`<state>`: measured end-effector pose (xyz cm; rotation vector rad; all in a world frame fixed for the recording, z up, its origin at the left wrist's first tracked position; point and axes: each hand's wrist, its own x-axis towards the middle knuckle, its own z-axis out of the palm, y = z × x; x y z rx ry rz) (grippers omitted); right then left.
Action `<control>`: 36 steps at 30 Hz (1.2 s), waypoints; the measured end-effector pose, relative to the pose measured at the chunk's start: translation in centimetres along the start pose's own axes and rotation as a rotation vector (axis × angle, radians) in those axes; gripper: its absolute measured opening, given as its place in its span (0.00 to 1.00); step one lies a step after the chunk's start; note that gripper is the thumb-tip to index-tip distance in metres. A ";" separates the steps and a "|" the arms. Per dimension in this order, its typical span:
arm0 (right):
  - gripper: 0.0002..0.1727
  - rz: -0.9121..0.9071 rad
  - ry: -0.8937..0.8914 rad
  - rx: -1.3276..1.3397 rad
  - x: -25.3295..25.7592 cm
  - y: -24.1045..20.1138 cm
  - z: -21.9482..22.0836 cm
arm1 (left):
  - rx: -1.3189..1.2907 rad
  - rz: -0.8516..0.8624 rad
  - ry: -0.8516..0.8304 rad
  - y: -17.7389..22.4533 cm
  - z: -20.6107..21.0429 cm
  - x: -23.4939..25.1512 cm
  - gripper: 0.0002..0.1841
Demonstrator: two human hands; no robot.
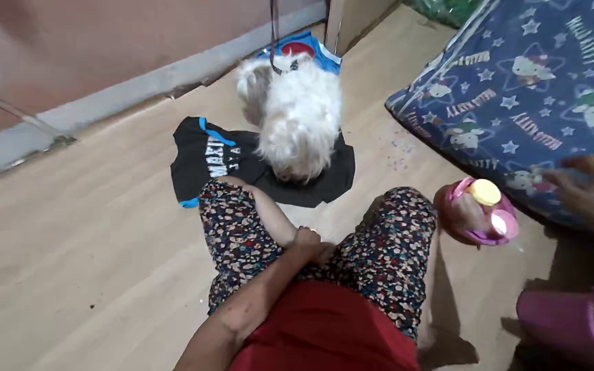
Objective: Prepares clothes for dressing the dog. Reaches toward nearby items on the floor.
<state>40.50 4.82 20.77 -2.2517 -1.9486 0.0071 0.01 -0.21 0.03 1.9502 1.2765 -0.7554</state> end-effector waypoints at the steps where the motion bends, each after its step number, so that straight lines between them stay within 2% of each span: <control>1: 0.25 -0.048 -0.099 -0.041 0.5 -3.9 1.3 | -0.026 -0.034 0.016 -0.1 0.2 -0.1 0.37; 3: 0.23 -0.137 -0.290 -0.059 1.2 -10.4 4.6 | -0.070 -0.066 0.049 -0.8 0.7 -0.5 0.37; 5: 0.22 -0.228 -0.434 -0.037 1.3 -14.9 8.6 | -0.121 -0.094 0.072 -1.9 1.3 -1.2 0.35; 10: 0.20 -0.341 -0.675 -0.004 1.7 -20.7 17.4 | -0.191 -0.150 0.084 -4.1 2.4 -2.8 0.31; 14: 0.22 -0.336 -0.712 0.067 3.3 -22.0 23.5 | -0.305 -0.144 0.095 -4.5 2.4 -3.0 0.32; 16: 0.30 -0.330 -0.723 0.069 3.8 -22.1 25.7 | -0.356 -0.117 0.071 -4.8 1.9 -3.0 0.30; 18: 0.33 -0.326 -0.806 -0.008 4.4 -22.2 26.7 | -0.435 -0.018 0.091 -6.2 1.5 -2.9 0.26; 20: 0.33 -0.334 -0.850 -0.080 5.3 -22.2 26.9 | -0.559 0.095 0.122 -8.8 0.5 -3.1 0.21; 21: 0.33 -0.336 -0.851 -0.097 5.9 -22.2 26.9 | -0.597 0.096 0.121 -10.2 -0.6 -3.6 0.20; 24: 0.34 -0.321 -0.836 -0.096 7.3 -21.7 27.2 | -0.460 -0.117 0.178 -14.1 -3.4 -4.5 0.21; 27: 0.35 -0.275 -0.787 0.007 7.7 -21.3 28.2 | -0.241 -0.326 0.031 -15.7 -5.3 -3.8 0.24; 30: 0.31 -0.226 -0.724 0.103 7.5 -21.6 28.6 | -0.255 -0.374 -0.076 -14.9 -5.6 -1.8 0.22; 33: 0.27 -0.176 -0.710 0.152 7.5 -22.0 28.6 | -0.439 -0.217 -0.103 -14.1 -4.0 0.1 0.22; 36: 0.24 -0.152 -0.697 0.179 7.6 -22.0 28.7 | -0.540 0.162 -0.090 -12.0 -2.6 -0.2 0.20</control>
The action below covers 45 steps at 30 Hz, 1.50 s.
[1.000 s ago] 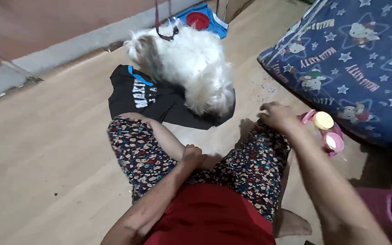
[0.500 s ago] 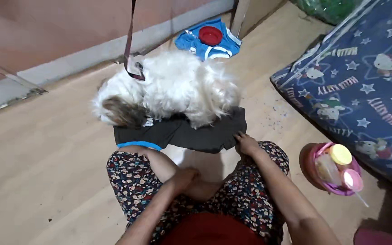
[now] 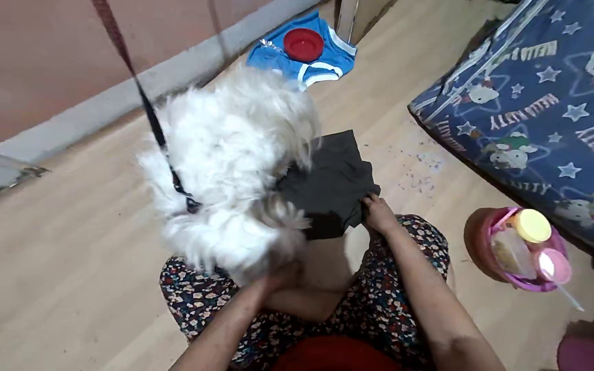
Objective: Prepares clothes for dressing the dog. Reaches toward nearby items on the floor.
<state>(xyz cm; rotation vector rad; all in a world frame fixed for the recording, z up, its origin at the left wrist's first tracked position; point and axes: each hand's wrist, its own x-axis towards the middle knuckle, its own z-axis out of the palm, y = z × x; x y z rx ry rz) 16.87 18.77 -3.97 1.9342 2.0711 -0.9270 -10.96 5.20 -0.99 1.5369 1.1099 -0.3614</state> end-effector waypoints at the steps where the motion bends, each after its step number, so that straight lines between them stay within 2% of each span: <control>1: 0.23 -0.004 0.007 -0.006 0.1 0.1 0.0 | -0.002 0.080 -0.016 0.8 1.1 -0.1 0.21; 4: 0.26 -0.006 -0.003 -0.035 0.0 0.1 -0.2 | 0.170 0.046 -0.187 4.6 2.7 -0.6 0.40; 5: 0.27 -0.002 -0.013 -0.043 -0.1 0.0 -0.2 | 0.232 0.037 -0.199 4.7 3.1 -0.1 0.42; 10: 0.27 0.033 -0.052 -0.065 0.0 -0.1 -0.3 | 0.206 0.081 -0.184 4.2 1.7 -0.1 0.33; 13: 0.31 0.095 -0.025 -0.054 -0.3 -0.3 -0.5 | 0.214 0.054 -0.212 4.2 1.5 0.1 0.33; 16: 0.36 0.191 -0.033 -0.045 -0.8 -0.6 -0.8 | 0.152 0.175 -0.087 -0.2 4.5 3.4 0.33; 17: 0.36 0.209 -0.058 -0.054 -0.8 -0.7 -0.8 | 0.128 0.178 -0.099 -0.1 4.4 3.6 0.33; 20: 0.37 0.208 -0.085 -0.087 -0.7 -0.8 -0.6 | 0.037 0.052 -0.226 3.4 1.4 1.3 0.33; 23: 0.39 0.218 -0.086 -0.144 -0.6 -0.8 -0.2 | -0.019 0.171 -0.147 0.4 3.1 3.4 0.35; 27: 0.44 0.227 -0.075 -0.182 -1.1 -1.1 -0.1 | 0.021 0.026 -0.252 4.9 0.3 0.2 0.34; 31: 0.41 0.309 -0.032 -0.057 -1.8 -2.6 0.1 | -0.008 0.101 -0.202 3.5 0.9 0.3 0.33; 33: 0.39 0.341 0.045 0.032 -1.9 -1.8 0.8 | -0.017 0.022 -0.212 4.8 1.3 0.3 0.32; 35: 0.39 0.322 0.084 0.107 -1.8 -1.0 1.3 | -0.002 0.026 -0.187 3.8 2.1 1.2 0.34; 39: 0.38 0.288 0.016 0.129 -1.3 -1.1 0.7 | 0.020 0.072 -0.165 1.0 2.9 3.1 0.36; 45: 0.36 0.277 -0.016 0.129 -1.2 -0.9 0.3 | 0.064 0.056 -0.167 0.5 3.1 3.7 0.38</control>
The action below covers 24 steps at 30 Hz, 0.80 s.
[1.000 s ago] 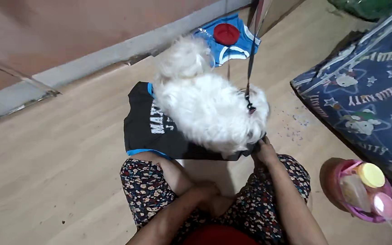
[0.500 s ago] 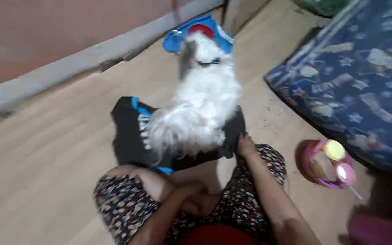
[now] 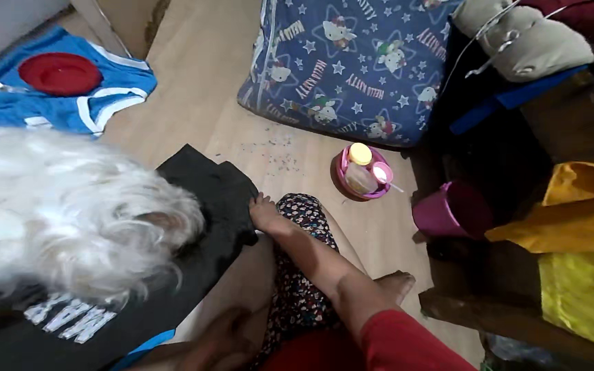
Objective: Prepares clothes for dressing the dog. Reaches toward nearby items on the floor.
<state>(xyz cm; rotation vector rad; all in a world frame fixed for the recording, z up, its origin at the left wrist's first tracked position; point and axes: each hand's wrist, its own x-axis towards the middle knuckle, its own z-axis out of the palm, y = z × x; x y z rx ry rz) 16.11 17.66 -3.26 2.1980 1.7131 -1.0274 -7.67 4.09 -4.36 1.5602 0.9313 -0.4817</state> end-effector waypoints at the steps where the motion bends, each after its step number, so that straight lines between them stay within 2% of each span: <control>1: 0.36 0.004 0.005 -0.006 0.1 0.0 0.0 | -0.001 -0.001 0.002 -0.1 0.0 -0.1 0.39; 12: 0.40 -0.016 0.035 -0.088 0.7 0.1 0.6 | -0.009 -0.025 0.048 0.0 0.2 -0.6 0.38; 16: 0.41 -0.008 0.049 -0.097 0.3 0.3 0.6 | -0.029 -0.138 0.037 1.5 0.4 -1.6 0.41; 21: 0.40 0.015 0.063 0.045 -2.3 -0.3 -0.5 | 0.001 -0.023 0.046 0.5 0.2 -0.9 0.39; 24: 0.39 -0.012 0.043 -0.069 -0.3 0.1 0.3 | 0.009 -0.013 0.035 0.3 0.2 -0.7 0.41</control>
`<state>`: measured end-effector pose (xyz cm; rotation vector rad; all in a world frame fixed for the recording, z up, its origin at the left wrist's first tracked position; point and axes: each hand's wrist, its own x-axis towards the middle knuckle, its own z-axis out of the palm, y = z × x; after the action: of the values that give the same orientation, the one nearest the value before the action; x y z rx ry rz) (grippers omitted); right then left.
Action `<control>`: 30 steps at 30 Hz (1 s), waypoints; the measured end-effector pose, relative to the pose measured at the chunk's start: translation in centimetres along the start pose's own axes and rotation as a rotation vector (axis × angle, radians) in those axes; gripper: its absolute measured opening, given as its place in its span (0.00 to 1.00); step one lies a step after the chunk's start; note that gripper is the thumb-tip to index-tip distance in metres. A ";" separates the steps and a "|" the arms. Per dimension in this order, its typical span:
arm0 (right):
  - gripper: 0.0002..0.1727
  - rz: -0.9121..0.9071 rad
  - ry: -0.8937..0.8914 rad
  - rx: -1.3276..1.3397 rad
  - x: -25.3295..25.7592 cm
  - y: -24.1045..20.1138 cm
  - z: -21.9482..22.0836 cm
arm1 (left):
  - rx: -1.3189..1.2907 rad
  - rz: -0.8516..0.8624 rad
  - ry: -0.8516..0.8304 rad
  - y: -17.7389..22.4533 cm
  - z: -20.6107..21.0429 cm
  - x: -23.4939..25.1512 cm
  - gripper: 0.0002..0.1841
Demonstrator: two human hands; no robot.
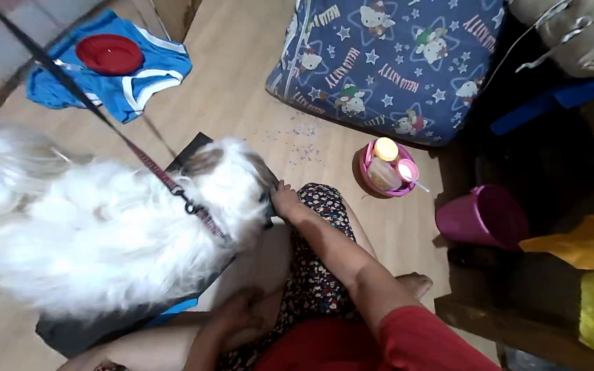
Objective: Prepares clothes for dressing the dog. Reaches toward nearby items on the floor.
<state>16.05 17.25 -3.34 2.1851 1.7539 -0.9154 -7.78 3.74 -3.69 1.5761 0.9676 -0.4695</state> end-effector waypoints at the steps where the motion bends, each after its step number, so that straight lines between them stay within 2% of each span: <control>1: 0.35 -0.031 0.022 -0.020 0.1 0.3 -0.2 | -0.003 -0.005 -0.003 0.0 0.0 0.0 0.41; 3: 0.26 -0.106 0.169 -0.012 -0.5 2.0 -1.7 | 0.005 -0.011 0.005 -0.1 0.0 -0.1 0.41; 5: 0.20 -0.090 0.377 0.031 -2.4 5.4 -4.5 | 0.010 -0.010 0.009 0.0 0.1 -0.2 0.40; 9: 0.20 0.246 0.643 0.102 -6.7 16.2 -9.4 | 0.040 -0.022 -0.027 0.2 -0.1 0.1 0.40; 11: 0.21 0.380 0.620 0.106 -8.2 20.8 -10.3 | 0.029 -0.011 -0.039 0.2 -0.3 0.4 0.40; 14: 0.20 0.430 0.452 0.144 -9.4 24.6 -10.4 | 0.006 0.003 -0.041 0.4 -0.4 0.2 0.39; 20: 0.14 0.302 0.391 0.060 -9.1 25.9 -10.1 | 0.022 -0.024 -0.006 0.3 0.0 -0.1 0.39; 24: 0.15 0.334 0.382 -0.070 -9.1 24.7 -10.2 | 0.017 -0.020 0.003 0.1 0.1 -0.1 0.40; 30: 0.17 0.314 0.479 -0.086 -10.2 24.8 -9.8 | 0.013 -0.031 0.010 0.4 0.1 -0.3 0.39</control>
<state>41.43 7.01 4.75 2.6713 1.5066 -0.2516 -7.62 3.50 -3.24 1.5789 0.9998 -0.4907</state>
